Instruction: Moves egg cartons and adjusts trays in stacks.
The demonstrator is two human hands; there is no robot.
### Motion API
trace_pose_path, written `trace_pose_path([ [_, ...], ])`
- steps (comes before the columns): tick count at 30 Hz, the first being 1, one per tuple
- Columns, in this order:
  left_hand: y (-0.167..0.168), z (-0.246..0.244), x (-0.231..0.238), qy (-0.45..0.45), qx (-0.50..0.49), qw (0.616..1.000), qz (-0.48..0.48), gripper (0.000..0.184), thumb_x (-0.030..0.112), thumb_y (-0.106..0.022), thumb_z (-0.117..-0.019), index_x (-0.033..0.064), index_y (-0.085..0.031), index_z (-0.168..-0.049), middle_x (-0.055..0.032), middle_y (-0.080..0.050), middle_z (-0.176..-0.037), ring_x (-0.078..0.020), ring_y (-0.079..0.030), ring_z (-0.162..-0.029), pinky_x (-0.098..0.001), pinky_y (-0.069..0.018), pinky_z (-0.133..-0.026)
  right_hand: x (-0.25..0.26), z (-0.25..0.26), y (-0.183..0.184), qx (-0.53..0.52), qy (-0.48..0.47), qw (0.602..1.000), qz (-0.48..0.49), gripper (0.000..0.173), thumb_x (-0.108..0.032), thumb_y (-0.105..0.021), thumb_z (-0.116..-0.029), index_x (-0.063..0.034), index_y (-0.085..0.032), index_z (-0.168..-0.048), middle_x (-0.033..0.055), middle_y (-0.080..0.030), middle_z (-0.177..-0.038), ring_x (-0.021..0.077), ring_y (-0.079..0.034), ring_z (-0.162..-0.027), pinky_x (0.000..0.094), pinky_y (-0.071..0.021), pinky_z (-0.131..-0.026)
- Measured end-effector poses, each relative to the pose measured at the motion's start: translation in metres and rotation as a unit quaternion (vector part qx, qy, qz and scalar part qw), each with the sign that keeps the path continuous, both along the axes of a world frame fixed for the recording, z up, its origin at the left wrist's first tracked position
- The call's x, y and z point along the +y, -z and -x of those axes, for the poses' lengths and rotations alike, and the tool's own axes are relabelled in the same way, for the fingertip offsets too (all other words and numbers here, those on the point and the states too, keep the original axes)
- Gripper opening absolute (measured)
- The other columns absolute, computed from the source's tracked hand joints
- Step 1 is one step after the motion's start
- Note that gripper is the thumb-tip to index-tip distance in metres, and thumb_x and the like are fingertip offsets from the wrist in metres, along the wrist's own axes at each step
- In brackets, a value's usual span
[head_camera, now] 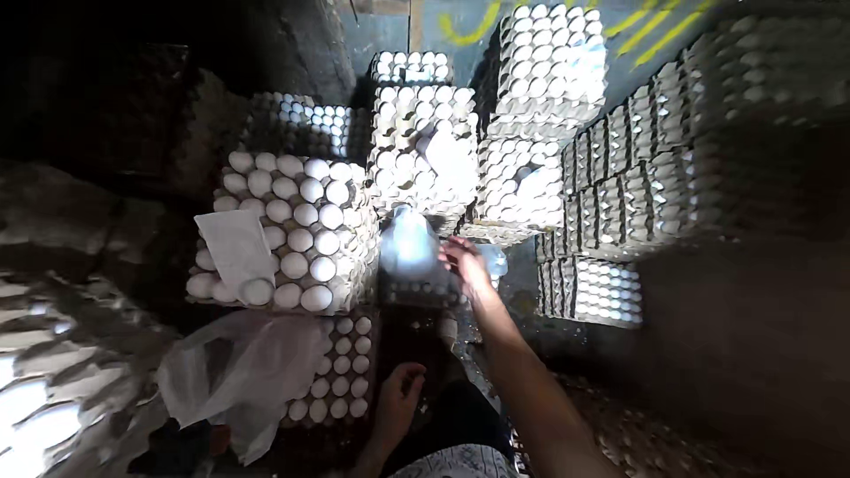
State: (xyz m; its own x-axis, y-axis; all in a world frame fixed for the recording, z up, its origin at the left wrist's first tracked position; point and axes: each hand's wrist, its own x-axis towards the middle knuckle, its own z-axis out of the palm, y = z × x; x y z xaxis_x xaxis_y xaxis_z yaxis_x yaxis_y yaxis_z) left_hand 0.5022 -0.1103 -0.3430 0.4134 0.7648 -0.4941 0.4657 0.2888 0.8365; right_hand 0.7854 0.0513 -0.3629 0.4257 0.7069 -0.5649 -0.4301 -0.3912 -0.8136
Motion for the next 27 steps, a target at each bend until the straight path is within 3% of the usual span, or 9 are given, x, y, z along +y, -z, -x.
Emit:
trace_pose_path([
  [2,-0.003,-0.021,0.006,-0.002,-0.017,1.0,0.001,0.024,0.024,-0.062,-0.1021,0.0131,-0.07,-0.122,0.0007,-0.073,-0.114,-0.0094,-0.07,-0.094,-0.0316,-0.061,-0.084,0.033,0.006,-0.016,0.129,0.031,0.99,-0.04,0.046,-0.028,-0.059,-0.1031,-0.0136,-0.05,-0.146,0.0101,-0.07,-0.127,0.025,-0.07,-0.108,0.0432,-0.0598,-0.086],
  [4,-0.01,-0.041,0.013,-0.006,-0.042,0.999,-0.003,0.023,0.022,-0.062,-0.1019,0.0127,-0.07,-0.122,0.001,-0.072,-0.116,-0.0088,-0.07,-0.097,-0.0301,-0.0605,-0.086,0.075,0.014,-0.023,0.195,0.072,0.974,-0.093,0.046,-0.035,-0.061,-0.1016,-0.0162,-0.052,-0.143,0.0074,-0.069,-0.127,0.0241,-0.068,-0.114,0.0458,-0.0587,-0.091],
  [8,-0.025,-0.057,0.021,-0.028,-0.084,0.996,-0.027,0.021,0.019,-0.064,-0.1012,0.011,-0.069,-0.12,0.0007,-0.073,-0.114,-0.009,-0.07,-0.097,-0.0289,-0.0614,-0.085,0.152,0.036,-0.047,0.253,0.211,0.939,-0.104,0.03,-0.037,-0.065,-0.0952,-0.0138,-0.063,-0.113,0.0049,-0.064,-0.089,0.0176,-0.062,-0.074,0.0369,-0.0544,-0.064],
  [11,-0.026,-0.042,0.013,-0.043,-0.064,0.996,-0.038,0.021,0.021,-0.064,-0.1011,0.0123,-0.07,-0.119,0.0013,-0.073,-0.111,-0.0088,-0.07,-0.093,-0.0288,-0.0615,-0.081,0.173,0.044,-0.061,0.295,0.268,0.914,-0.077,0.038,-0.038,-0.07,-0.0914,-0.0124,-0.063,-0.12,0.0088,-0.067,-0.101,0.0226,-0.065,-0.086,0.045,-0.0561,-0.071],
  [13,-0.021,-0.019,0.002,-0.044,-0.044,0.997,-0.053,0.021,0.022,-0.063,-0.1014,0.0129,-0.07,-0.119,0.0014,-0.073,-0.113,-0.0089,-0.07,-0.097,-0.0303,-0.0612,-0.085,0.179,0.044,-0.063,0.321,0.276,0.903,-0.074,0.044,-0.041,-0.072,-0.089,-0.0135,-0.061,-0.121,0.0093,-0.066,-0.106,0.0236,-0.065,-0.094,0.0478,-0.0566,-0.077],
  [17,-0.011,0.028,-0.02,-0.062,0.009,0.996,-0.061,0.023,0.022,-0.062,-0.1008,0.013,-0.071,-0.12,0.0002,-0.073,-0.114,-0.0096,-0.07,-0.099,-0.0334,-0.0609,-0.088,0.192,0.044,-0.056,0.302,0.286,0.903,-0.11,0.054,-0.049,-0.072,-0.0881,-0.0118,-0.059,-0.125,0.0119,-0.066,-0.107,0.0266,-0.066,-0.095,0.0529,-0.058,-0.078],
  [21,-0.005,0.065,-0.037,-0.118,0.009,0.991,-0.062,0.022,0.019,-0.063,-0.1003,0.0112,-0.071,-0.119,-0.0006,-0.073,-0.113,-0.0099,-0.071,-0.099,-0.0322,-0.0613,-0.087,0.201,0.036,-0.062,0.273,0.255,0.913,-0.161,0.063,-0.07,-0.055,-0.0902,-0.0188,-0.058,-0.127,0.0089,-0.067,-0.109,0.025,-0.066,-0.094,0.0525,-0.0563,-0.076],
  [24,-0.006,0.075,-0.043,-0.138,0.014,0.989,-0.043,0.021,0.018,-0.062,-0.1008,0.0115,-0.07,-0.119,-0.0004,-0.073,-0.113,-0.0098,-0.071,-0.097,-0.0318,-0.0618,-0.086,0.205,0.021,-0.062,0.272,0.236,0.916,-0.178,0.083,-0.089,-0.037,-0.0841,-0.0181,-0.054,-0.125,0.012,-0.063,-0.099,0.0261,-0.062,-0.077,0.0499,-0.0555,-0.063],
  [27,-0.011,0.077,-0.047,-0.141,0.02,0.989,-0.029,0.021,0.021,-0.062,-0.1011,0.0136,-0.071,-0.119,0.0014,-0.073,-0.112,-0.0078,-0.07,-0.094,-0.0299,-0.0614,-0.083,0.206,0.009,-0.056,0.279,0.193,0.92,-0.199,0.079,-0.082,-0.04,-0.0851,-0.0171,-0.049,-0.129,0.0165,-0.062,-0.109,0.0322,-0.064,-0.084,0.0554,-0.0558,-0.069],
])
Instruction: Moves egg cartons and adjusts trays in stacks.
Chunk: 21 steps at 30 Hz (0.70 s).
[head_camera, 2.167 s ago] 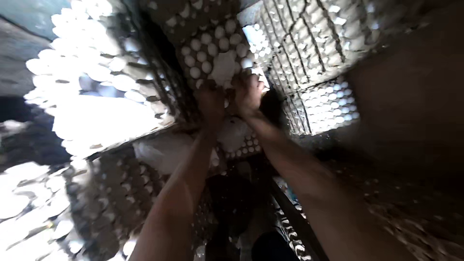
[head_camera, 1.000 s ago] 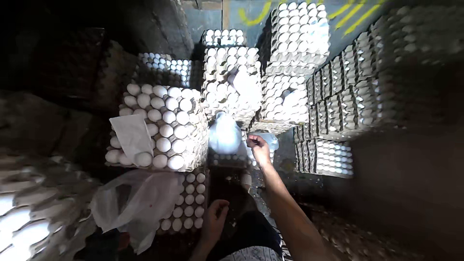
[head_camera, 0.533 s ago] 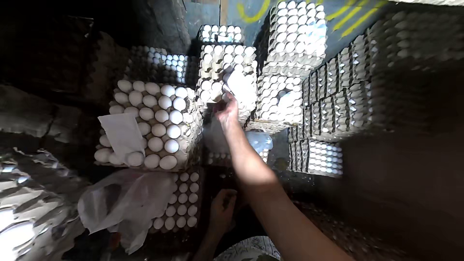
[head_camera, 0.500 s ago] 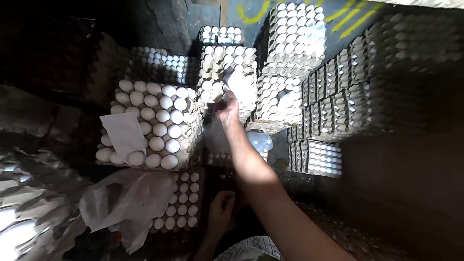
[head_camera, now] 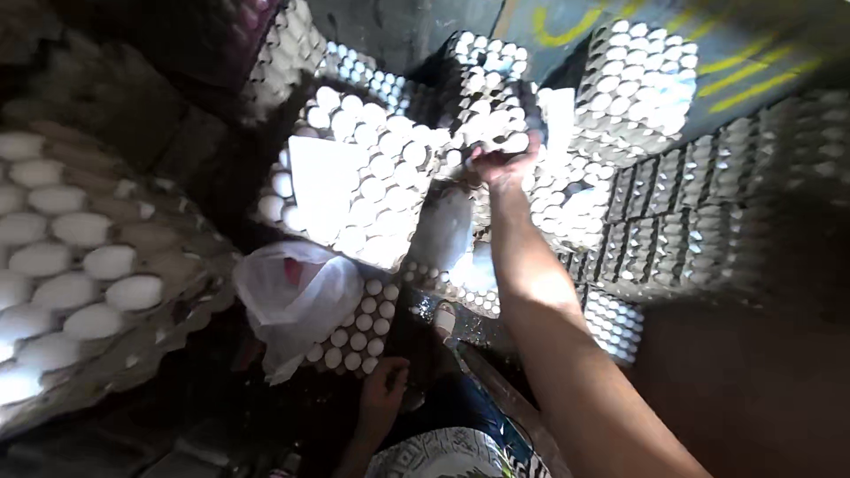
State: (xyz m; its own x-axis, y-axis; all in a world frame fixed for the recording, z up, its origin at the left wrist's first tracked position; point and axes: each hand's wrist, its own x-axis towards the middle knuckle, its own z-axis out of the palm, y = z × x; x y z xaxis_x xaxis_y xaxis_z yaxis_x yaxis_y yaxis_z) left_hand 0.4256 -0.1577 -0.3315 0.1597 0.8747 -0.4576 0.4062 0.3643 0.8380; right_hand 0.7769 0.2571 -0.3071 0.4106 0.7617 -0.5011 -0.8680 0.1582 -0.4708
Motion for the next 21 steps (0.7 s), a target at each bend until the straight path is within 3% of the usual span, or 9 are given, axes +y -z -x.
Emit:
trace_pose_path([
  [2,0.001,0.0,-0.002,-0.005,-0.016,1.0,-0.005,0.021,0.022,-0.063,-0.101,0.0138,-0.071,-0.119,0.0018,-0.072,-0.112,-0.0076,-0.069,-0.094,-0.0295,-0.0609,-0.084,0.001,-0.004,0.003,-0.014,0.002,0.999,-0.035,0.071,-0.073,-0.043,-0.0857,-0.0159,-0.049,-0.127,0.0185,-0.062,-0.111,0.0351,-0.064,-0.086,0.0595,-0.0548,-0.068],
  [5,0.005,-0.001,-0.008,-0.012,-0.037,0.999,-0.001,0.022,0.023,-0.062,-0.1011,0.0143,-0.071,-0.119,0.0019,-0.072,-0.113,-0.0085,-0.069,-0.094,-0.03,-0.061,-0.083,-0.003,-0.013,0.012,-0.02,0.052,0.991,-0.125,0.061,-0.059,-0.047,-0.0857,-0.0136,-0.051,-0.125,0.0182,-0.062,-0.118,0.0372,-0.063,-0.107,0.0696,-0.0504,-0.083],
  [7,0.005,0.001,-0.01,-0.01,-0.036,0.999,0.004,0.022,0.023,-0.062,-0.1012,0.0152,-0.071,-0.119,0.0021,-0.072,-0.113,-0.0079,-0.069,-0.093,-0.0291,-0.0607,-0.082,-0.005,-0.017,0.015,-0.031,0.072,0.981,-0.176,0.054,-0.054,-0.048,-0.0879,-0.012,-0.052,-0.122,0.0162,-0.063,-0.115,0.0338,-0.063,-0.108,0.0679,-0.0505,-0.088],
  [9,0.008,0.005,-0.011,-0.01,-0.03,1.0,0.001,0.021,0.022,-0.062,-0.101,0.0146,-0.072,-0.118,0.0019,-0.072,-0.113,-0.0075,-0.069,-0.093,-0.0286,-0.0606,-0.083,-0.008,-0.02,0.015,-0.044,0.092,0.98,-0.171,0.052,-0.052,-0.05,-0.0874,-0.0114,-0.052,-0.12,0.016,-0.063,-0.112,0.0328,-0.063,-0.106,0.0665,-0.0517,-0.086],
  [12,0.012,0.012,-0.015,-0.015,-0.024,1.0,-0.007,0.021,0.021,-0.062,-0.1011,0.0138,-0.072,-0.118,0.0024,-0.072,-0.114,-0.0065,-0.069,-0.098,-0.0272,-0.0602,-0.085,-0.018,-0.025,0.008,-0.061,0.096,0.98,-0.166,0.054,-0.05,-0.049,-0.0901,-0.0106,-0.049,-0.127,0.0179,-0.061,-0.121,0.0346,-0.061,-0.114,0.0691,-0.0492,-0.093],
  [15,0.012,0.02,-0.012,-0.021,-0.021,1.0,-0.005,0.02,0.021,-0.062,-0.1016,0.0145,-0.072,-0.118,0.0023,-0.072,-0.113,-0.0065,-0.069,-0.095,-0.0274,-0.0598,-0.084,-0.022,-0.028,-0.007,-0.066,0.082,0.974,-0.202,0.053,-0.048,-0.045,-0.0916,-0.0091,-0.048,-0.127,0.0189,-0.06,-0.122,0.035,-0.06,-0.116,0.07,-0.0475,-0.096],
  [21,0.002,0.025,0.0,-0.013,0.008,1.0,-0.026,0.022,0.023,-0.062,-0.1013,0.0143,-0.072,-0.119,0.0019,-0.072,-0.113,-0.0069,-0.069,-0.098,-0.0302,-0.0603,-0.088,-0.016,-0.049,-0.049,-0.087,0.068,0.954,-0.279,0.057,-0.049,-0.049,-0.0869,-0.007,-0.047,-0.124,0.0212,-0.059,-0.12,0.0373,-0.06,-0.114,0.071,-0.0469,-0.095],
])
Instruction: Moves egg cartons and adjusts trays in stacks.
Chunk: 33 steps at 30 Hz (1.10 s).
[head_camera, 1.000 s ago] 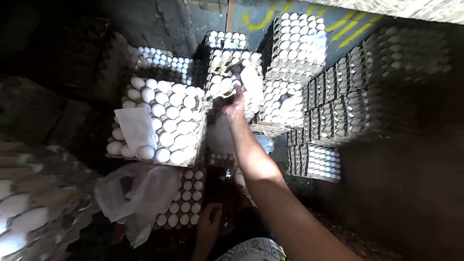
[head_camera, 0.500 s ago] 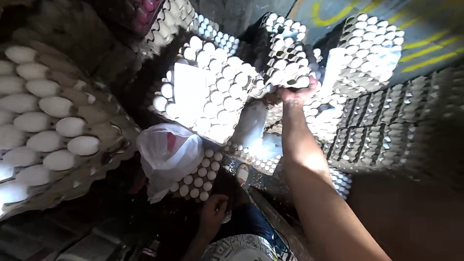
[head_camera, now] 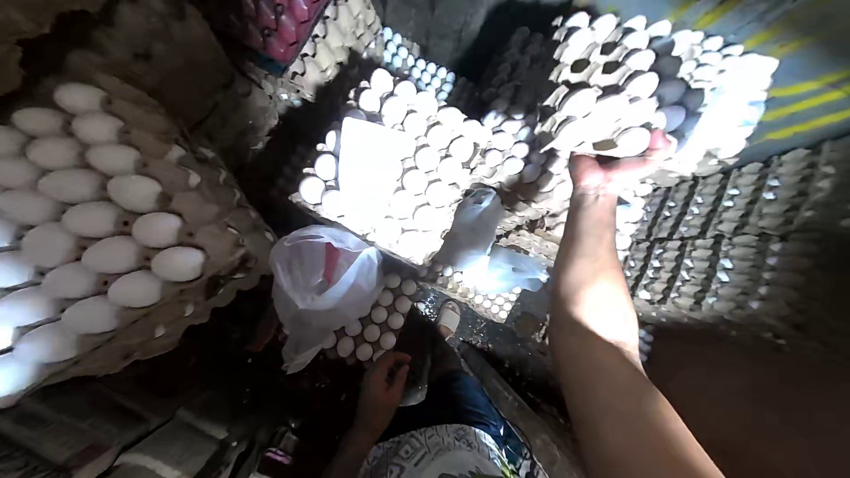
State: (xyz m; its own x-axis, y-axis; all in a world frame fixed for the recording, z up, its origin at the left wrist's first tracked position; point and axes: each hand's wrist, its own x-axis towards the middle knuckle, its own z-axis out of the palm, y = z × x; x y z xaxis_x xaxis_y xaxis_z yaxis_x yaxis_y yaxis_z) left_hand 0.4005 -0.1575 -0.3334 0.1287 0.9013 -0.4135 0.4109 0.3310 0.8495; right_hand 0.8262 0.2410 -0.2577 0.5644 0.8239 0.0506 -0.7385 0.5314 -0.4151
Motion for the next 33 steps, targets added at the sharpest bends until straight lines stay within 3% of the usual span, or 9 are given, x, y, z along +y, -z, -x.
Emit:
trace_pose_path([
  [7,0.004,-0.001,-0.004,-0.015,-0.042,0.999,0.019,0.022,0.021,-0.063,-0.1011,0.0131,-0.071,-0.119,0.0012,-0.072,-0.112,-0.0079,-0.069,-0.092,-0.0284,-0.0612,-0.08,0.0,-0.014,-0.042,0.017,0.037,0.999,0.013,0.055,-0.052,-0.044,-0.0925,-0.0082,-0.045,-0.126,0.0208,-0.058,-0.12,0.0363,-0.06,-0.113,0.0707,-0.0476,-0.093],
  [11,0.004,-0.003,-0.008,-0.016,-0.045,0.998,0.029,0.021,0.019,-0.063,-0.1007,0.0124,-0.07,-0.119,0.0007,-0.073,-0.11,-0.0083,-0.07,-0.089,-0.0283,-0.0619,-0.077,0.003,-0.007,-0.026,0.013,0.055,0.998,0.03,0.051,-0.051,-0.045,-0.0925,-0.0094,-0.047,-0.122,0.0183,-0.06,-0.114,0.0335,-0.062,-0.108,0.0667,-0.0505,-0.089],
  [13,0.0,-0.002,-0.01,-0.008,-0.026,0.999,0.018,0.021,0.019,-0.063,-0.1004,0.012,-0.071,-0.119,0.0003,-0.073,-0.11,-0.0081,-0.07,-0.089,-0.0282,-0.0617,-0.078,0.003,0.006,-0.007,0.016,0.041,0.998,0.049,0.053,-0.054,-0.043,-0.0945,-0.0109,-0.048,-0.126,0.0168,-0.061,-0.116,0.0324,-0.062,-0.109,0.0648,-0.052,-0.089],
  [15,-0.001,-0.001,-0.008,0.009,-0.007,1.0,0.001,0.023,0.017,-0.063,-0.0997,0.0097,-0.071,-0.119,-0.0026,-0.073,-0.111,-0.0098,-0.07,-0.092,-0.0309,-0.0613,-0.082,0.003,0.02,0.003,0.03,0.044,0.995,0.085,0.049,-0.054,-0.042,-0.0967,-0.0136,-0.053,-0.121,0.0128,-0.064,-0.108,0.0281,-0.065,-0.1,0.0582,-0.0556,-0.081],
  [18,0.0,0.003,-0.009,0.024,-0.005,1.0,-0.016,0.025,0.013,-0.064,-0.099,0.0033,-0.069,-0.121,-0.0076,-0.072,-0.115,-0.013,-0.07,-0.1,-0.0332,-0.0608,-0.089,0.014,0.045,0.015,0.068,0.049,0.989,0.118,0.037,-0.046,-0.051,-0.0938,-0.0144,-0.054,-0.114,0.0104,-0.063,-0.101,0.0266,-0.064,-0.092,0.0539,-0.0557,-0.076],
  [22,-0.003,0.012,-0.012,0.039,0.017,0.999,-0.01,0.025,0.011,-0.065,-0.0981,0.0005,-0.067,-0.121,-0.0093,-0.073,-0.112,-0.0141,-0.071,-0.095,-0.0333,-0.0613,-0.084,0.036,0.074,0.016,0.081,0.041,0.988,0.123,0.032,-0.037,-0.056,-0.0916,-0.0113,-0.056,-0.111,0.0123,-0.064,-0.098,0.0267,-0.065,-0.086,0.0498,-0.056,-0.068],
  [27,-0.01,0.014,-0.018,0.06,0.05,0.997,0.022,0.025,0.011,-0.065,-0.0985,0.0015,-0.067,-0.122,-0.0093,-0.073,-0.11,-0.0144,-0.071,-0.094,-0.0342,-0.0616,-0.084,0.065,0.092,-0.028,0.115,0.004,0.989,0.094,0.029,-0.033,-0.055,-0.0946,-0.0081,-0.056,-0.109,0.0124,-0.064,-0.093,0.0243,-0.064,-0.079,0.0445,-0.0561,-0.064],
  [33,-0.012,-0.001,-0.016,0.08,0.029,0.996,0.021,0.023,0.012,-0.065,-0.0982,0.0036,-0.069,-0.119,-0.0078,-0.073,-0.11,-0.015,-0.071,-0.094,-0.035,-0.0619,-0.083,0.078,0.1,-0.082,0.098,-0.036,0.993,0.06,0.028,-0.03,-0.05,-0.0997,-0.0074,-0.056,-0.116,0.0138,-0.063,-0.105,0.0255,-0.064,-0.094,0.0475,-0.0572,-0.077],
])
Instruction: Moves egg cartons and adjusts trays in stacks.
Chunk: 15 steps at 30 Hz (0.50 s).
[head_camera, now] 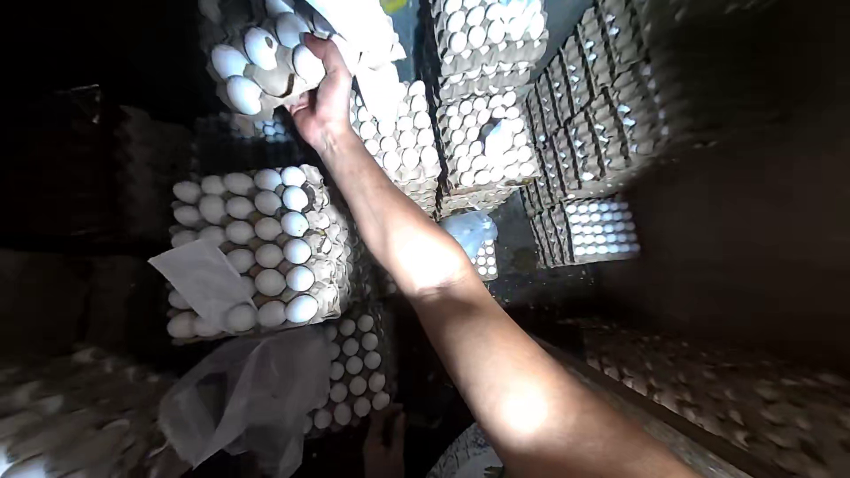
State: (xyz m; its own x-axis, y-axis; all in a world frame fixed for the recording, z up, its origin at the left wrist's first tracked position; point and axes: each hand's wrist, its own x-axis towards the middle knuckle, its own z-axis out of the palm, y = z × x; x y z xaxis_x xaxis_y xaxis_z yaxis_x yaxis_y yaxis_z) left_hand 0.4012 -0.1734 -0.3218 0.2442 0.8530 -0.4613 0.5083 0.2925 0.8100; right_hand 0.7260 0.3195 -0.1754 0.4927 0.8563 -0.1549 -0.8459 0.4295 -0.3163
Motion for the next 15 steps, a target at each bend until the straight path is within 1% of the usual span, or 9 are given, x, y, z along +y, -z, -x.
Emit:
trace_pose_path([
  [4,0.001,-0.009,0.004,0.016,-0.007,1.0,-0.004,0.024,0.013,-0.064,-0.0989,0.0039,-0.069,-0.12,-0.0076,-0.073,-0.109,-0.0151,-0.071,-0.092,-0.0351,-0.0623,-0.082,-0.007,-0.001,-0.016,0.005,-0.013,1.0,-0.028,0.031,-0.029,-0.047,-0.1002,-0.0058,-0.054,-0.12,0.0177,-0.063,-0.11,0.0303,-0.064,-0.1,0.0536,-0.0568,-0.082],
  [6,0.002,-0.011,0.006,0.018,-0.008,1.0,-0.007,0.023,0.012,-0.064,-0.0986,0.003,-0.069,-0.12,-0.0078,-0.073,-0.107,-0.015,-0.071,-0.09,-0.0346,-0.0624,-0.08,-0.013,-0.003,-0.023,0.013,-0.014,0.999,-0.029,0.03,-0.029,-0.047,-0.1008,-0.0058,-0.053,-0.118,0.018,-0.062,-0.109,0.0308,-0.064,-0.098,0.0536,-0.0566,-0.08],
  [8,0.003,-0.011,0.008,0.025,-0.002,1.0,-0.006,0.023,0.011,-0.064,-0.0983,0.0033,-0.069,-0.119,-0.0078,-0.073,-0.108,-0.0145,-0.071,-0.091,-0.0342,-0.062,-0.082,-0.02,-0.009,-0.026,0.023,-0.011,0.999,-0.037,0.03,-0.028,-0.047,-0.0999,-0.0045,-0.053,-0.117,0.0191,-0.062,-0.108,0.0321,-0.065,-0.097,0.0551,-0.0569,-0.08],
  [9,0.004,-0.011,0.009,0.032,0.003,0.999,-0.004,0.023,0.011,-0.064,-0.0984,0.0038,-0.069,-0.12,-0.0075,-0.073,-0.109,-0.0143,-0.071,-0.093,-0.0345,-0.0618,-0.083,-0.026,-0.015,-0.025,0.022,-0.011,0.999,-0.042,0.03,-0.028,-0.047,-0.0996,-0.0045,-0.053,-0.117,0.0187,-0.062,-0.107,0.0317,-0.065,-0.095,0.0543,-0.0573,-0.079],
  [11,0.006,-0.01,0.012,0.042,0.004,0.999,0.0,0.024,0.011,-0.064,-0.0984,0.0035,-0.069,-0.12,-0.0077,-0.073,-0.111,-0.0148,-0.071,-0.095,-0.0349,-0.0614,-0.085,-0.042,-0.036,-0.015,0.004,-0.006,0.998,-0.055,0.03,-0.028,-0.048,-0.0982,-0.005,-0.054,-0.117,0.0172,-0.064,-0.105,0.0301,-0.066,-0.093,0.0522,-0.0578,-0.077],
  [13,0.005,-0.012,0.016,0.04,0.005,0.999,0.001,0.023,0.01,-0.064,-0.0982,0.0018,-0.069,-0.12,-0.009,-0.073,-0.109,-0.0153,-0.071,-0.092,-0.0351,-0.062,-0.082,-0.065,-0.064,0.002,-0.018,0.009,0.998,-0.065,0.029,-0.029,-0.052,-0.0963,-0.0059,-0.057,-0.112,0.0146,-0.065,-0.1,0.0271,-0.067,-0.09,0.0491,-0.0585,-0.075],
  [15,0.005,-0.015,0.019,0.041,0.018,0.999,0.004,0.023,0.011,-0.064,-0.0984,0.0012,-0.069,-0.119,-0.0098,-0.073,-0.108,-0.0152,-0.071,-0.09,-0.0353,-0.0619,-0.081,-0.098,-0.094,0.022,-0.047,0.033,0.994,-0.089,0.03,-0.031,-0.053,-0.0934,-0.0062,-0.057,-0.11,0.0137,-0.066,-0.1,0.0259,-0.067,-0.093,0.0503,-0.0577,-0.081],
])
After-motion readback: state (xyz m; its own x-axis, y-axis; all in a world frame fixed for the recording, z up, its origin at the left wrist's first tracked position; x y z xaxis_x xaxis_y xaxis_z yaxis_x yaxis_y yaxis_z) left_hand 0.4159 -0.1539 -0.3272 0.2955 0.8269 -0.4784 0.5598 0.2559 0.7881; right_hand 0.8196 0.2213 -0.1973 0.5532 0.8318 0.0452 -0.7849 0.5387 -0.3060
